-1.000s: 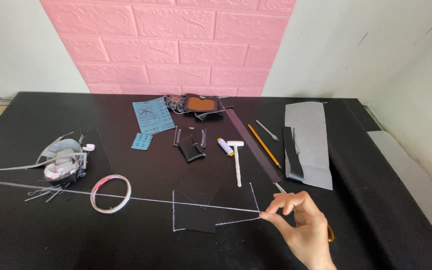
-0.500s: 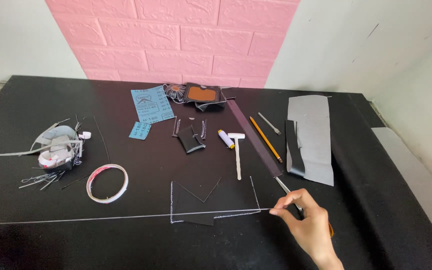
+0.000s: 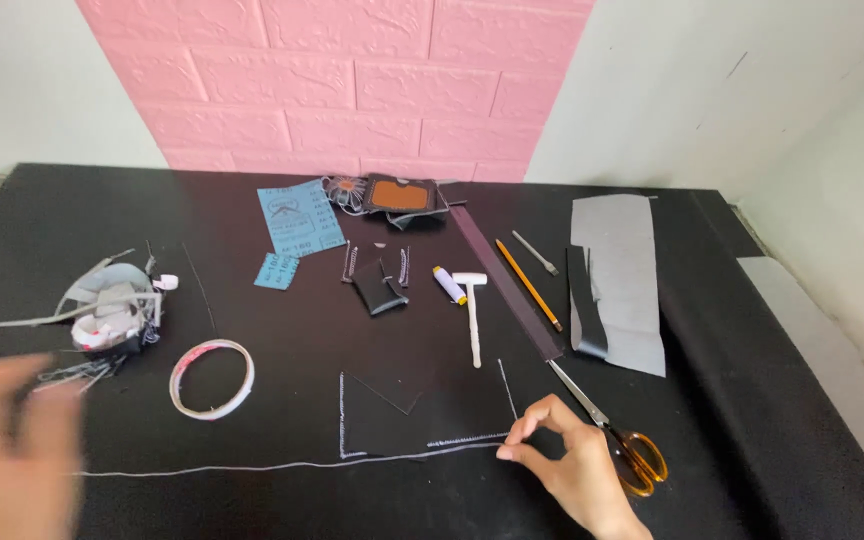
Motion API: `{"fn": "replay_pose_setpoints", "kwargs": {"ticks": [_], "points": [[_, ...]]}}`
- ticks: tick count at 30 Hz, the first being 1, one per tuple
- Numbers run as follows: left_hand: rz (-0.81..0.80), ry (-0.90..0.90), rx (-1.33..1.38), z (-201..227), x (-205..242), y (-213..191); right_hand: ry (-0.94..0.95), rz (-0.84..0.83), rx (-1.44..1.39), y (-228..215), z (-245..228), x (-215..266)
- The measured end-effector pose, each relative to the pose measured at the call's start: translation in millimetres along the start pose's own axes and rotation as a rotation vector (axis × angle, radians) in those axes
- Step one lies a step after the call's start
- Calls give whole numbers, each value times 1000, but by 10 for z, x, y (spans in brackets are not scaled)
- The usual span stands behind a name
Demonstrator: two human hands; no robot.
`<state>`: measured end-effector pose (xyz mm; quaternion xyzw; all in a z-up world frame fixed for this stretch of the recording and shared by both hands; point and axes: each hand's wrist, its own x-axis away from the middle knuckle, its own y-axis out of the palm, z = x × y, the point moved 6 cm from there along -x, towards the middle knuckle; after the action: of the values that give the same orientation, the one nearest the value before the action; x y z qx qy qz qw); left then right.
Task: The person is preparing for leather hand-stitching by threading a needle and cutting leather pieces to size.
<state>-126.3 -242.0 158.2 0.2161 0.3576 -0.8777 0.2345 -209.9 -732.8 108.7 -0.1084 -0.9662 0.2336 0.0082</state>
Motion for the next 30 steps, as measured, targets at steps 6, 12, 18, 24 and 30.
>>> {"fn": "replay_pose_setpoints", "kwargs": {"ticks": [6, 12, 18, 24, 30], "points": [[-845, 358, 629, 1869, 1047, 1562, -489, 57, -41, 37, -762, 128], [-1402, -352, 852, 2183, 1089, 1751, -598, 84, -3, -96, -928, 142], [-1371, -471, 760, 2155, 1109, 1837, -486, 11, -143, -84, -742, 103], [-1205, -467, 678, 2118, 1032, 1798, -130, 344, -156, -526, -262, 83], [-912, -446, 724, 1882, 950, 1730, 658, 51, 759, -1141, 946, 281]]}}
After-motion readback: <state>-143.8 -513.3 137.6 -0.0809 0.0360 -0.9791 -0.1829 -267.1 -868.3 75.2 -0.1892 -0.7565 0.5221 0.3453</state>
